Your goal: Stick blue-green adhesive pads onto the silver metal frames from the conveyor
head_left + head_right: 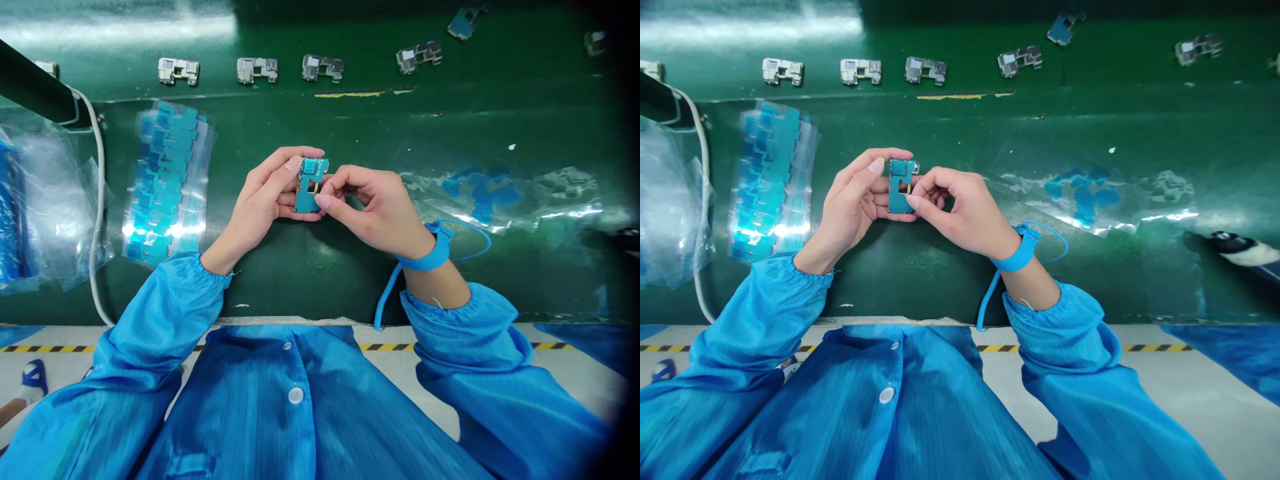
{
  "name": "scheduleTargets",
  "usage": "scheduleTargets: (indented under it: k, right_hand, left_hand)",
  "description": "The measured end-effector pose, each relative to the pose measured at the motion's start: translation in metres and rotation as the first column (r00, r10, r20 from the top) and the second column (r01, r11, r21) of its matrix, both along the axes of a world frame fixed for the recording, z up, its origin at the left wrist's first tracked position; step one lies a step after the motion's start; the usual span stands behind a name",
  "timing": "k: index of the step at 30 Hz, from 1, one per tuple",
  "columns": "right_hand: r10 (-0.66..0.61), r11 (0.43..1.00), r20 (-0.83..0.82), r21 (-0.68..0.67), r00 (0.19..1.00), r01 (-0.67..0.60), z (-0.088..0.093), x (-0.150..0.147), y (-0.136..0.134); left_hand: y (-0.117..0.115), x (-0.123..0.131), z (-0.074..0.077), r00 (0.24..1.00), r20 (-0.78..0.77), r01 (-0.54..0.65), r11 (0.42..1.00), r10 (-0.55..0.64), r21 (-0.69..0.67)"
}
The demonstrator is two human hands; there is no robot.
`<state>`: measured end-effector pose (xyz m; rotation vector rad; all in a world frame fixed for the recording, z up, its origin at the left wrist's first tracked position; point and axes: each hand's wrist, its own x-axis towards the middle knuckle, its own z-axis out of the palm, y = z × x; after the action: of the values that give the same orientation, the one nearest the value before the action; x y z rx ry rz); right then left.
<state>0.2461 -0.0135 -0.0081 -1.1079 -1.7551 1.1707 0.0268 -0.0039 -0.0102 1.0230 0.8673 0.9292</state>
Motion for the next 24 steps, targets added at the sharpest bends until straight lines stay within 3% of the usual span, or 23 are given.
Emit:
scheduleTargets:
  k: [24]
  right_hand:
    - [-0.008, 1.0, 0.018, 0.018, 1.0, 0.008, 0.001, 0.0, 0.0]
  left_hand:
    - [-0.005, 0.001, 0.013, 0.995, -0.088, 0.042, 0.999, -0.045, -0.033]
